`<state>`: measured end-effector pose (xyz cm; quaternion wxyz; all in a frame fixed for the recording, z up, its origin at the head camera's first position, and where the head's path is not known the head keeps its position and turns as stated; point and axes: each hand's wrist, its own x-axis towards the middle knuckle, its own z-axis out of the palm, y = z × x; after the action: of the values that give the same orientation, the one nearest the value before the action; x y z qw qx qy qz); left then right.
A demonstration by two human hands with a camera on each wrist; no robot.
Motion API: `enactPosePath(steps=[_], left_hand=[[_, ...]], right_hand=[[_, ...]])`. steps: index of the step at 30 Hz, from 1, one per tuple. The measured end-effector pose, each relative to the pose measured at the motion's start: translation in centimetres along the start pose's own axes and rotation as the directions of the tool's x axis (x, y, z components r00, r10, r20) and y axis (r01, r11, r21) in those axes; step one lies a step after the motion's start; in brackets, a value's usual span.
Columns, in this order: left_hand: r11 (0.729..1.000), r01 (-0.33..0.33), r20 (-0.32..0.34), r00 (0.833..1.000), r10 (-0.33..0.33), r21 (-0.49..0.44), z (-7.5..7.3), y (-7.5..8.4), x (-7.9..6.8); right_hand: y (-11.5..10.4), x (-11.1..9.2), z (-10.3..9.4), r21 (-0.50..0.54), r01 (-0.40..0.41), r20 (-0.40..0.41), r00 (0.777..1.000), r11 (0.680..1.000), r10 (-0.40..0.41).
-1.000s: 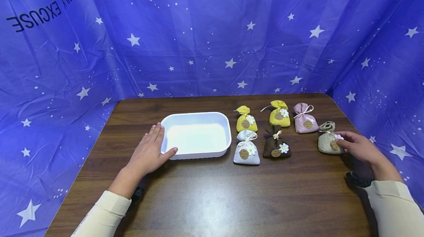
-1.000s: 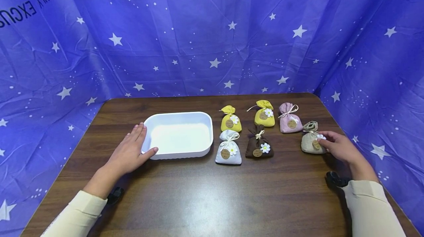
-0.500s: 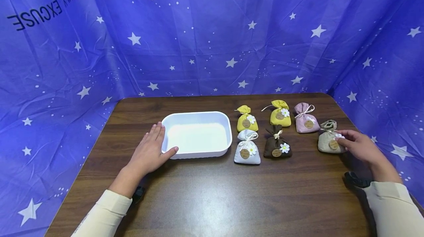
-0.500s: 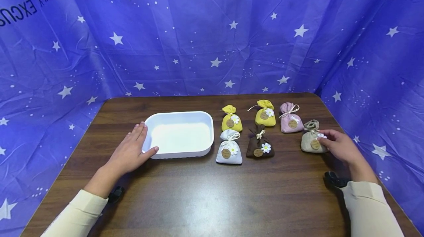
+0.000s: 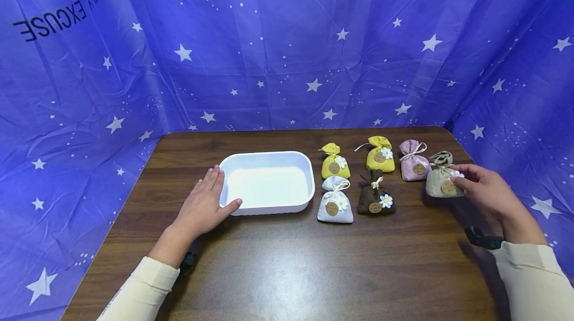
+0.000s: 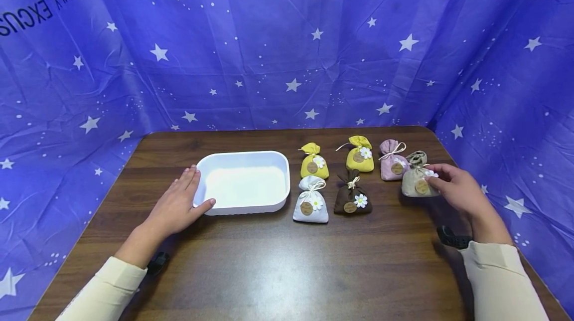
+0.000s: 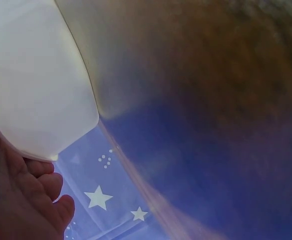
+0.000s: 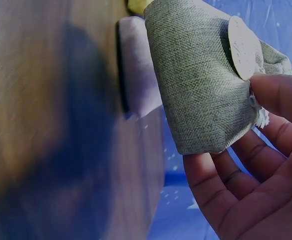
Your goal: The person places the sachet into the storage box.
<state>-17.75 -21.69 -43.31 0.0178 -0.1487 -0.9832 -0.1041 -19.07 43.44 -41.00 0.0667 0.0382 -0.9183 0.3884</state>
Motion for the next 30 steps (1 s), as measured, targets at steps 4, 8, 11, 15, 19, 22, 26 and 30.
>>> enactPosePath(steps=[4,8,11,15,19,22,26,30], left_hand=[[1.0,0.002,-0.001,1.0,-0.002,0.008,0.0,-0.1,0.0],[1.0,0.004,-0.001,1.0,-0.004,0.001,0.0,0.0,0.0],[1.0,0.001,-0.005,1.0,-0.001,-0.002,0.0,0.0,0.0],[1.0,-0.001,-0.012,1.0,0.001,0.005,0.0,0.0,-0.1],[1.0,0.002,-0.011,1.0,-0.002,0.004,0.0,0.0,-0.1],[1.0,0.001,-0.013,1.0,-0.001,0.001,0.0,0.0,-0.1],[1.0,-0.007,-0.016,1.0,0.007,0.004,0.0,-0.1,-0.1],[1.0,-0.003,-0.014,1.0,0.003,0.008,0.1,-0.1,0.0]], right_hand=[[-1.3,0.7,0.1,-0.035,0.051,0.016,0.999,0.998,-0.05],[-2.2,1.5,0.3,-0.066,0.099,0.034,0.995,0.993,-0.097],[-2.9,2.0,0.5,-0.068,0.125,0.049,0.991,0.99,-0.122],[-4.0,2.6,1.2,-0.055,0.131,0.062,0.99,0.99,-0.128],[-5.6,3.2,1.9,-0.05,0.144,0.077,0.987,0.988,-0.139],[-6.9,3.6,2.5,-0.057,0.153,0.078,0.986,0.987,-0.148],[-8.5,4.0,3.3,-0.06,0.159,0.086,0.984,0.985,-0.154],[-10.1,4.4,4.0,-0.078,0.156,0.106,0.983,0.985,-0.147]])
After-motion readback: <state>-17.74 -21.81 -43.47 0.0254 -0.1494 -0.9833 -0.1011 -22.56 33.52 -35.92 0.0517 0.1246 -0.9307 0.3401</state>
